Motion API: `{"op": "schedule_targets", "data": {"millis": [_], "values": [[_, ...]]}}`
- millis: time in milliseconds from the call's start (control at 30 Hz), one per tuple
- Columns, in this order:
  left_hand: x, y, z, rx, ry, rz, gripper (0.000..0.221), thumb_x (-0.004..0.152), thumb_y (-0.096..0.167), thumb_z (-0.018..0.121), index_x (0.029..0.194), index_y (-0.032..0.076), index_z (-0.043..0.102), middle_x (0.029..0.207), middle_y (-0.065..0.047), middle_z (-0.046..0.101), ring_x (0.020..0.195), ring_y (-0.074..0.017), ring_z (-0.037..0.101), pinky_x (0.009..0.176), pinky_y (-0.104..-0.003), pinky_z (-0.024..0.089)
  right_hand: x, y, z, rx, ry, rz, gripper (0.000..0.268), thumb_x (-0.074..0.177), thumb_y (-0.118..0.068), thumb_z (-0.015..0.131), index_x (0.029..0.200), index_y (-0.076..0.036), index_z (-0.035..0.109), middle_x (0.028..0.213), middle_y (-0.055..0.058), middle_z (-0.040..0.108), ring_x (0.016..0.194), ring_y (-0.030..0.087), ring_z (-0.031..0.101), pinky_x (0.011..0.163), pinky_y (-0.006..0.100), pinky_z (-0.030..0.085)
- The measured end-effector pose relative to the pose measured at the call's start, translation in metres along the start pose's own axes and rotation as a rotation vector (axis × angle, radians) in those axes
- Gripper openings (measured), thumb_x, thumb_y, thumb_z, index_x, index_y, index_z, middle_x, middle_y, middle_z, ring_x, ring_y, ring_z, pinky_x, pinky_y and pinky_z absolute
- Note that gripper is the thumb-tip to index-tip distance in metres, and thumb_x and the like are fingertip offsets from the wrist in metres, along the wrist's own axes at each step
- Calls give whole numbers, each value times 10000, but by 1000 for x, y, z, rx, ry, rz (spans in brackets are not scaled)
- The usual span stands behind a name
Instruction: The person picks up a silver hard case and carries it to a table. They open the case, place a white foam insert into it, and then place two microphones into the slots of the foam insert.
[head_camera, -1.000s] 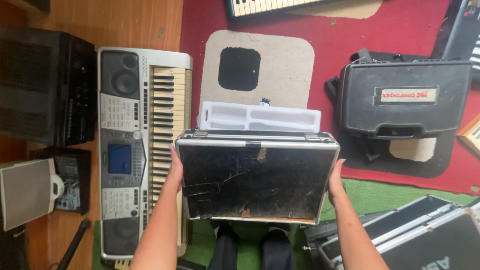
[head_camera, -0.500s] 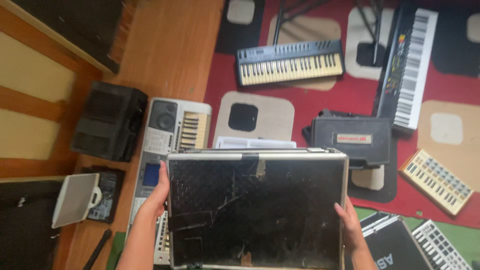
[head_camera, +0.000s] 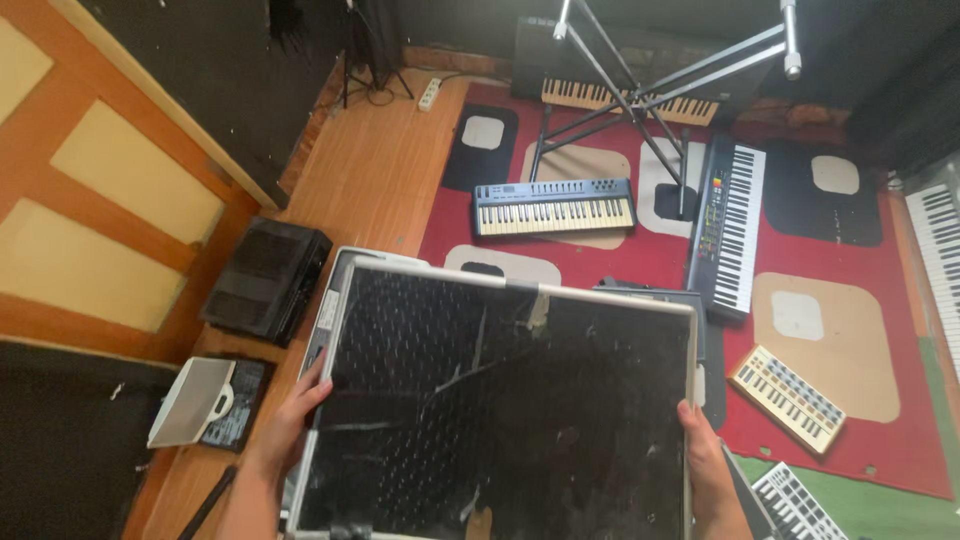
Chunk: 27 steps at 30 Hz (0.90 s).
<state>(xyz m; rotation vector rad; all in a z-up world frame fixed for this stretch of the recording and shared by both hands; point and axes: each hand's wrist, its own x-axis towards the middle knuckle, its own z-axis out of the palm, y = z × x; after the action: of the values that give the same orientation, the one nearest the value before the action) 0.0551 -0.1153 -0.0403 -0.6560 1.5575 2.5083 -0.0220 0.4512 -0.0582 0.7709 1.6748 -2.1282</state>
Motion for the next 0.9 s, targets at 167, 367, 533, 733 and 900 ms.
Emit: {"op": "schedule_targets", "data": {"millis": [167, 367, 533, 733, 900], "values": [[-43, 24, 44, 128, 43, 75, 854, 799, 194, 666, 1597, 131, 367, 1475, -99, 574, 1283, -214, 586, 1044, -353, 451, -19, -39, -5, -4, -91, -101, 517, 978, -452, 596, 1362, -113, 532, 1120, 91, 642, 904, 205, 651, 676, 372, 549], [-88, 30, 79, -6, 138, 137, 798, 804, 169, 626, 1581, 141, 446, 1371, -130, 623, 1150, -236, 622, 934, -366, 488, -53, -63, -19, 36, -257, -195, 676, 935, -421, 535, 1551, -162, 430, 1402, 82, 586, 1195, 196, 601, 899, 363, 527], [-105, 21, 71, -33, 137, 217, 744, 813, 180, 620, 1536, 120, 453, 1369, -75, 633, 1188, -182, 637, 975, -329, 498, -81, -73, -20, -165, -90, -72, 759, 927, -441, 524, 1630, -217, 348, 1560, 16, 491, 1346, 182, 525, 1013, 352, 441], [-106, 7, 25, -117, 172, 89, 650, 897, 316, 600, 1475, 23, 540, 1306, -178, 667, 1103, -264, 670, 899, -388, 538, -69, -60, -6, -122, -199, -246, 800, 849, -313, 559, 1605, -132, 366, 1511, 139, 502, 1358, 266, 488, 1054, 403, 384], [-131, 1, -7, -276, 197, -163, 729, 964, 395, 617, 1476, -112, 507, 1287, -304, 620, 979, -362, 673, 778, -447, 589, -46, -27, -6, -329, -203, -498, 808, 842, -285, 575, 1589, -68, 360, 1537, 122, 471, 1436, 192, 419, 1143, 342, 286]]}}
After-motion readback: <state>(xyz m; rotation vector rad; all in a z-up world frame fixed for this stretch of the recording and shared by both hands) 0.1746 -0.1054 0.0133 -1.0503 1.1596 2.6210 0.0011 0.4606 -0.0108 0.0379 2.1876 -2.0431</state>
